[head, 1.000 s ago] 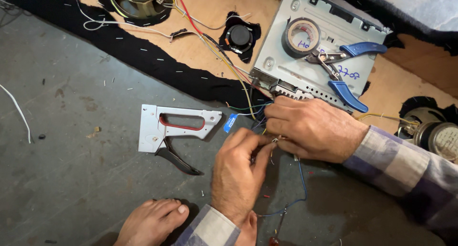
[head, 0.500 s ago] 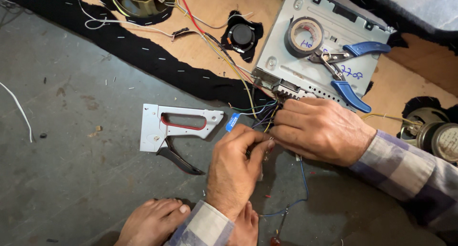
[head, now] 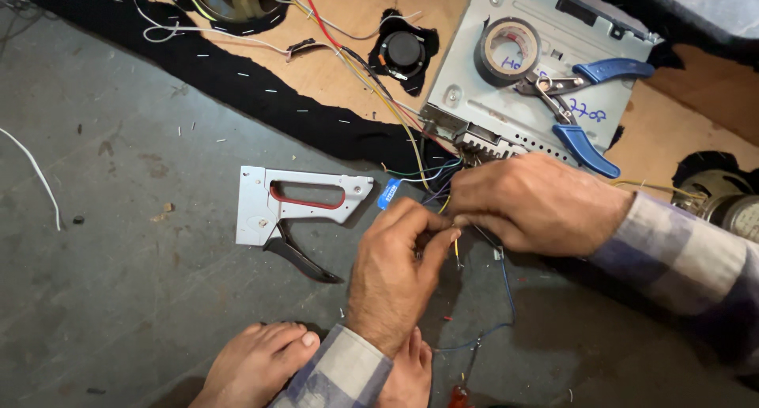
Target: The person is wiring a car audio system by hand. They strip and twist wires from a harness, connect them to a head unit and two speakers, and secure the connections with electrical tape.
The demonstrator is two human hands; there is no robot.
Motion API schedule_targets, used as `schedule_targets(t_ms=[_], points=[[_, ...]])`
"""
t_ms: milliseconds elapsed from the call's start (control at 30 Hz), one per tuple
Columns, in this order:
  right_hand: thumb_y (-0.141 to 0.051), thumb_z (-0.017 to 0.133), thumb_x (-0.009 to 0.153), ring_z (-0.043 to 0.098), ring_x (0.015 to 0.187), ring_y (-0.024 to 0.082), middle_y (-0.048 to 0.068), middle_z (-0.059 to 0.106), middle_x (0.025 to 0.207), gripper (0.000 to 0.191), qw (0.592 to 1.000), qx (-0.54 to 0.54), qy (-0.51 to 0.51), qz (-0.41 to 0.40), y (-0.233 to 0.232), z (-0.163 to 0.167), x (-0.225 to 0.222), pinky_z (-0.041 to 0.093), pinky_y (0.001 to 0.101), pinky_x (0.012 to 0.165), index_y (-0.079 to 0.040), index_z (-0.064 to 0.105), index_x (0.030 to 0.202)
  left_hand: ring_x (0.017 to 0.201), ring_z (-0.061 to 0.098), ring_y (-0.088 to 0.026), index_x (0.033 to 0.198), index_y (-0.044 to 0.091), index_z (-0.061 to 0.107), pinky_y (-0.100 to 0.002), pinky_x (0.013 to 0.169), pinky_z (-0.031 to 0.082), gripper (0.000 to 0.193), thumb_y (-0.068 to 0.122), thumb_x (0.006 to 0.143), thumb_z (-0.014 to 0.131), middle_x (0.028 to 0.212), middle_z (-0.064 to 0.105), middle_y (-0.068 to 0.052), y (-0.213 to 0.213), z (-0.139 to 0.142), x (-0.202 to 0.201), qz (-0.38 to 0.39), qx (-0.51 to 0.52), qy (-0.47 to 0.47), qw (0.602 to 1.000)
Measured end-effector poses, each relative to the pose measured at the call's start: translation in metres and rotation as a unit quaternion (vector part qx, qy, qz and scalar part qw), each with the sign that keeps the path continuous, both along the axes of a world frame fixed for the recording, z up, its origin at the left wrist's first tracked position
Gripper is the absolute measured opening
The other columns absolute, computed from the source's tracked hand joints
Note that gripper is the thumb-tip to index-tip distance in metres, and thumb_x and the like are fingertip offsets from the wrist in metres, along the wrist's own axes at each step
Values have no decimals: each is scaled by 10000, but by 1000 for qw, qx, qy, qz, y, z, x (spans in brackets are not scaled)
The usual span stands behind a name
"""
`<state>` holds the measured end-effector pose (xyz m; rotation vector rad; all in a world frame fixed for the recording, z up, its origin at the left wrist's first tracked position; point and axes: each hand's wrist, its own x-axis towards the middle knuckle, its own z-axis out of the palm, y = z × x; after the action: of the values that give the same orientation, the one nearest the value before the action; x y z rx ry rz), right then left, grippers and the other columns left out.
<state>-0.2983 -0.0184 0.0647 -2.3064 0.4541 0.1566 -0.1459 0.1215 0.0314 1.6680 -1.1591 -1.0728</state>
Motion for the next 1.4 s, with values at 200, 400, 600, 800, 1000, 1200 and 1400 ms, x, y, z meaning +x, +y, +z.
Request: schedule_targets(t_ms=[200,400,600,800,1000,1200,1400], points=[[-273,660,902,690,788,386,191,705,769,238,971,36,202,-122,6,3,21,529,466,725,-41,710,911,792,639,-288,869,23,680,-389,665,495,123,120,878,756,862,653,-100,3,1,-7,5,-52,-62,997],[-267,679,875,705,733,389,223,708,745,222,957,31,197,-211,15,2,23,554,447,694,-58,752,893,798,630,-300,869,27,667,-404,680,489,114,115,881,739,852,637,-101,4,2,-11,14,-37,-68,997],[-92,662,903,735,900,301,127,746,1001,217,968,-40,-101,-228,40,4,-13,576,385,734,-47,714,1108,864,647,-320,918,29,686,-398,725,501,79,93,893,724,913,663,-107,5,3,-7,15,-80,-61,995],[-57,722,848,731,992,257,75,725,1146,264,962,-140,-164,-168,51,-14,-36,582,358,786,-82,711,1110,877,656,-321,921,22,690,-396,736,505,85,98,900,722,918,668,-107,5,3,-9,8,-75,-59,995],[-107,741,831,698,903,252,52,705,1055,237,969,-147,-166,-112,37,-15,-27,560,367,711,-100,731,1068,866,651,-317,906,25,696,-402,729,504,86,104,892,727,911,667,-101,1,4,-6,-3,-70,-65,995],[-136,694,844,676,850,284,65,662,947,166,991,-92,-81,-50,22,-5,-18,538,400,652,-81,678,999,886,633,-328,891,34,678,-427,733,491,88,103,884,731,907,646,-100,5,2,-4,-16,-79,-94,992],[-127,663,802,674,931,304,68,633,970,249,992,-83,88,41,9,7,6,548,433,684,-99,639,1047,898,620,-335,879,36,664,-440,731,490,99,107,873,732,923,625,-103,5,-1,-6,-42,-94,-153,983]])
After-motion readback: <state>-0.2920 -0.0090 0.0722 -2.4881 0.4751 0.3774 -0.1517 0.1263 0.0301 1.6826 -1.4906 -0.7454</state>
